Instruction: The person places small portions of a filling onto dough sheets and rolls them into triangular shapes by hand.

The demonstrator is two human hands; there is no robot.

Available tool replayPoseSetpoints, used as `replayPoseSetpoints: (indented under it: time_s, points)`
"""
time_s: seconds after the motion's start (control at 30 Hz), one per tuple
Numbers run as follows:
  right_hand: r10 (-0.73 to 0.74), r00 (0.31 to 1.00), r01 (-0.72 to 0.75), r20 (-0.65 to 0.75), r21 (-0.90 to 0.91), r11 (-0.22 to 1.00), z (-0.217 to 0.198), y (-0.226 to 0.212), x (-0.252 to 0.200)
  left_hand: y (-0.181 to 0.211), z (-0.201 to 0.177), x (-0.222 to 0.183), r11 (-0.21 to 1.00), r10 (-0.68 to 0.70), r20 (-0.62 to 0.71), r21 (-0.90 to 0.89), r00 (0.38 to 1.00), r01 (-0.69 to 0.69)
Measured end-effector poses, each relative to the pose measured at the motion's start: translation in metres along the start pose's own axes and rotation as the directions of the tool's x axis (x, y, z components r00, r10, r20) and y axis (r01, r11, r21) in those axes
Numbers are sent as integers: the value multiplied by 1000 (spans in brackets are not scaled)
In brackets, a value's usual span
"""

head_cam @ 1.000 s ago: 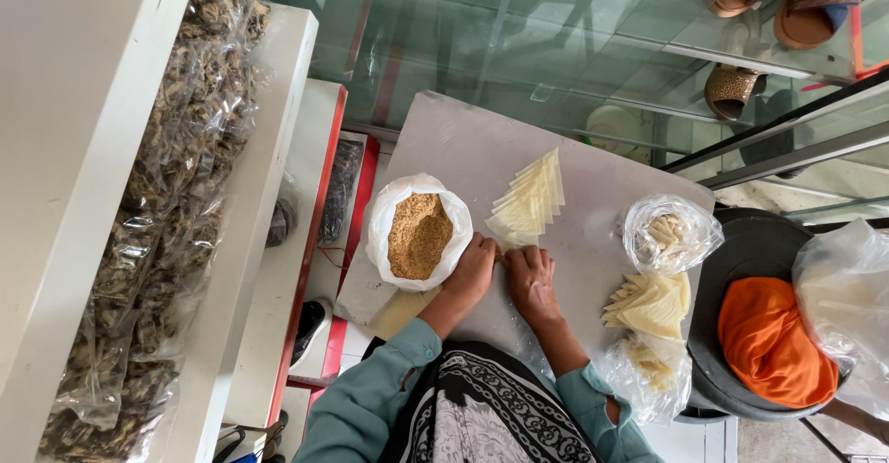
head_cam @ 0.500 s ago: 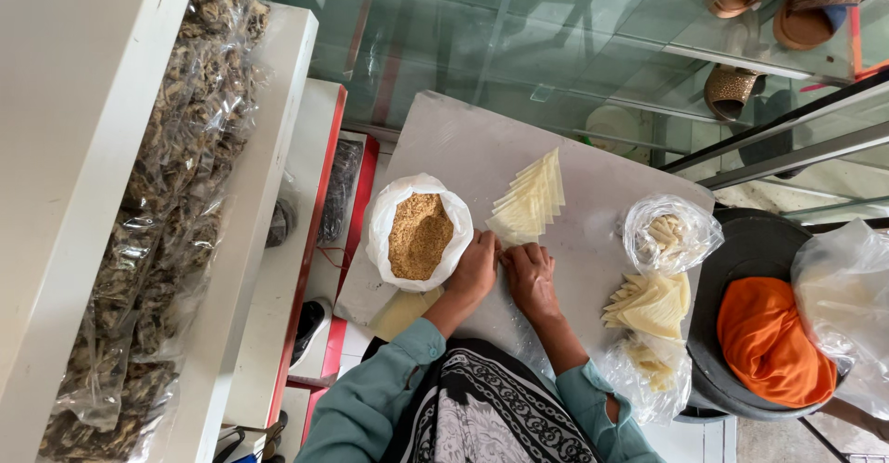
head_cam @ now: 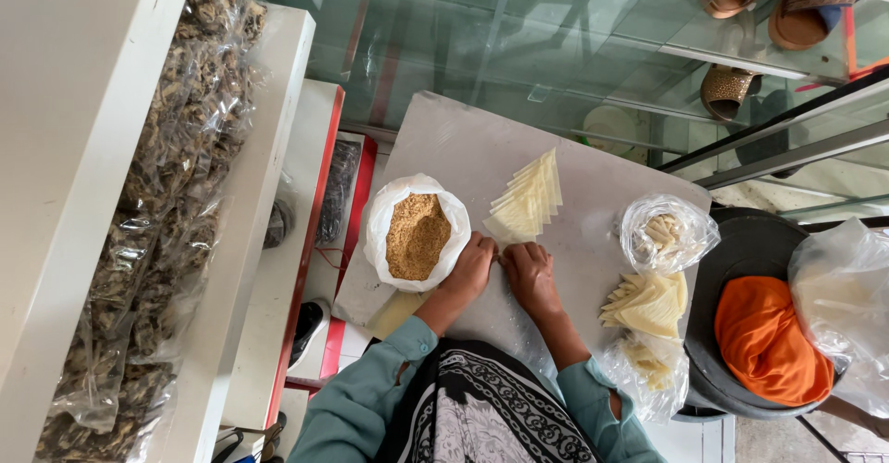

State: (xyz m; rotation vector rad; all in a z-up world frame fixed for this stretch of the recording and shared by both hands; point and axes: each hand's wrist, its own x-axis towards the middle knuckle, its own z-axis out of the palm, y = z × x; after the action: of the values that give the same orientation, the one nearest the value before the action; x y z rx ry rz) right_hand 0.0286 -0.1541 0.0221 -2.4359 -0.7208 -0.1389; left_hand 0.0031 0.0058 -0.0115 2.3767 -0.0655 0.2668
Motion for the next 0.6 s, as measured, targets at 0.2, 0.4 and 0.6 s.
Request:
replayPoseSetpoints:
  time_s: [0.2, 0.4, 0.6]
  points:
    - [91, 989, -99, 119, 56, 994, -4, -6, -13, 4, -5, -16, 993, -116, 101, -22, 988, 118]
    - [-49, 999, 51, 19, -132, 990, -8, -23, -19, 6, -7, -11, 972, -176, 74, -143, 982, 185]
    - [-168, 970, 230, 175, -448, 864, -17, -34, -36, 8, -9, -12, 953, -193, 76, -224, 978, 206]
